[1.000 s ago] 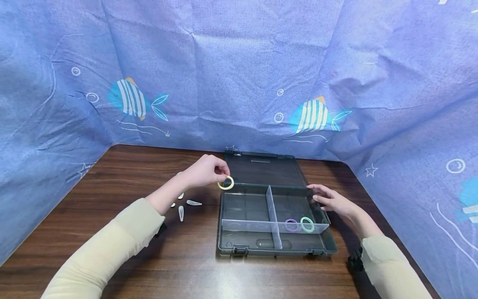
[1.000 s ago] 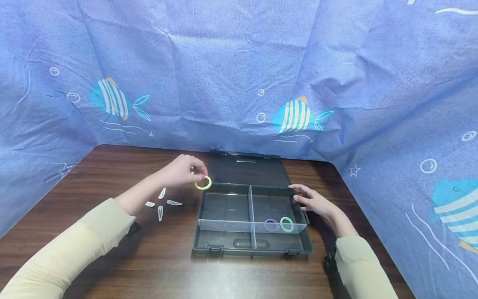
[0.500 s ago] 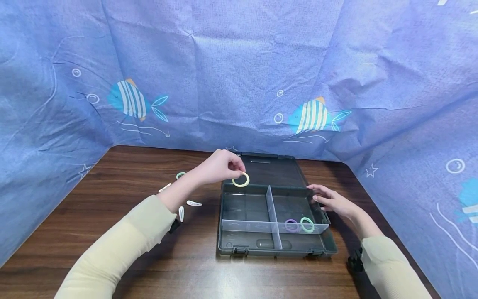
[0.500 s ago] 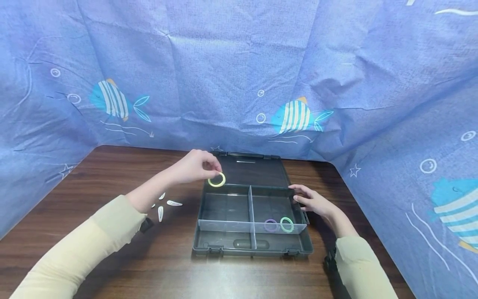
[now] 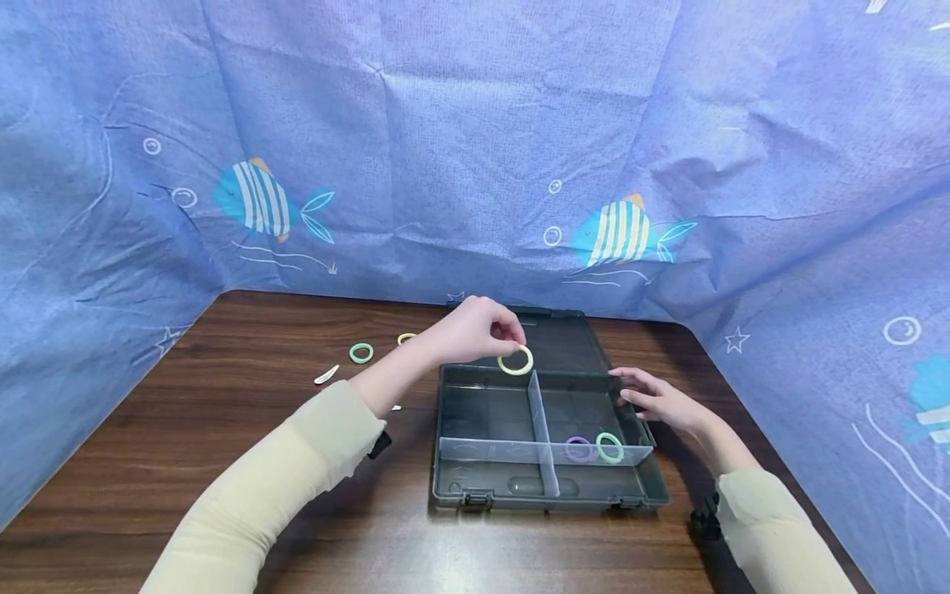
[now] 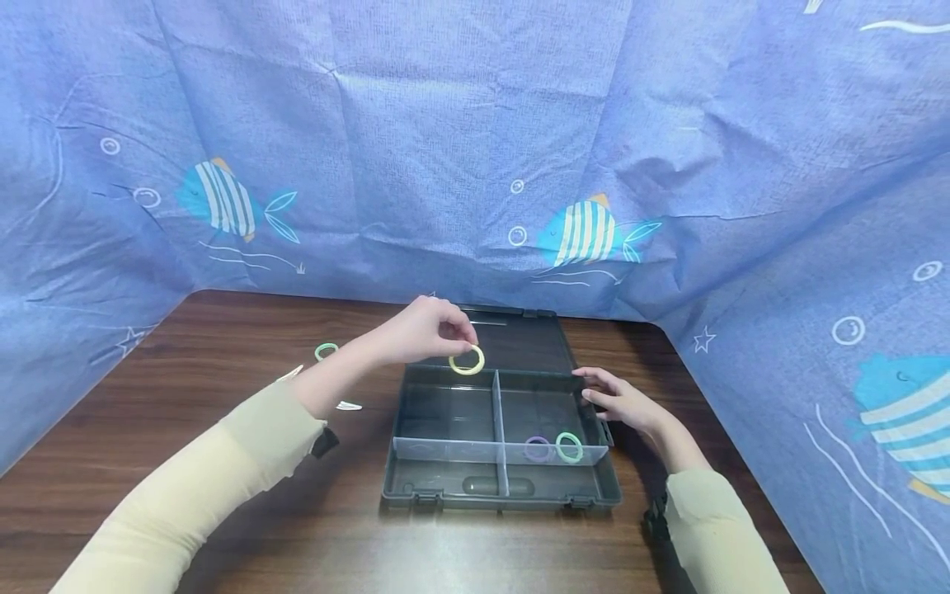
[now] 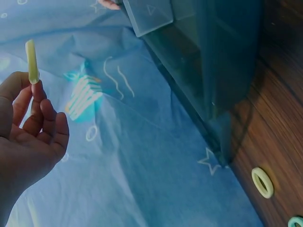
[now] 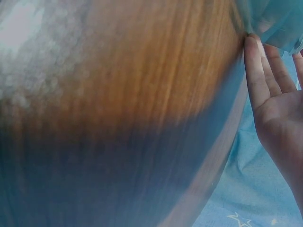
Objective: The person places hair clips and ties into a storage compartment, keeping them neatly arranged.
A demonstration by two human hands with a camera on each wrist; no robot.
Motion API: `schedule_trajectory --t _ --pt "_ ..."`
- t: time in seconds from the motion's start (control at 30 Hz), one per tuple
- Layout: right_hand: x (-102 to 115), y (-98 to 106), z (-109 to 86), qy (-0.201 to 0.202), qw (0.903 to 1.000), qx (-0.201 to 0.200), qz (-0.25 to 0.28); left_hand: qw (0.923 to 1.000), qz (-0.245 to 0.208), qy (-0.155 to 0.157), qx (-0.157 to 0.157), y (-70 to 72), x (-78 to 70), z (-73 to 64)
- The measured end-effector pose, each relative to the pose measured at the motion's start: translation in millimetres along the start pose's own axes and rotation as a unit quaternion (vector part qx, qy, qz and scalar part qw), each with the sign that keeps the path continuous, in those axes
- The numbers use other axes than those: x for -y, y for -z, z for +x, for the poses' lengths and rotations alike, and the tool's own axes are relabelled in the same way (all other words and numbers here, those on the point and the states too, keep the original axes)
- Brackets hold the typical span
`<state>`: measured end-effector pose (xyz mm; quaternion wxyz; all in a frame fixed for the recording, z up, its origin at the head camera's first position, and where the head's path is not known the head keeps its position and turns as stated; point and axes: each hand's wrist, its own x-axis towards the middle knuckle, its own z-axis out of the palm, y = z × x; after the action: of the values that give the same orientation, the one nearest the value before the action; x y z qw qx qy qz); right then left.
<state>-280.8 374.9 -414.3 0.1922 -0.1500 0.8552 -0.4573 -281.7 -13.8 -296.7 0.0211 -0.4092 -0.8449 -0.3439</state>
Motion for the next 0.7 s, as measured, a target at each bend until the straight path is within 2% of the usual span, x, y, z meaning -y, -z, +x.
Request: schedule_trajectory --t 0.23,0.43,0.7 --pt "0 0 -0.1 -0.006 1.0 -0.005 0.003 0.9998 0.001 -0.005 0.02 -13.3 -8.5 16.6" --pt "1 0 -0.6 0.003 1.0 -0.002 0.003 0.9984 0.018 -0.034 0.04 -24.2 -11.4 30.5" --pt "0 -1 -0.4 0.005 0.9999 -0.002 0.009 0.994 0.024 -0.064 0.085 -39.8 -16.8 48.0"
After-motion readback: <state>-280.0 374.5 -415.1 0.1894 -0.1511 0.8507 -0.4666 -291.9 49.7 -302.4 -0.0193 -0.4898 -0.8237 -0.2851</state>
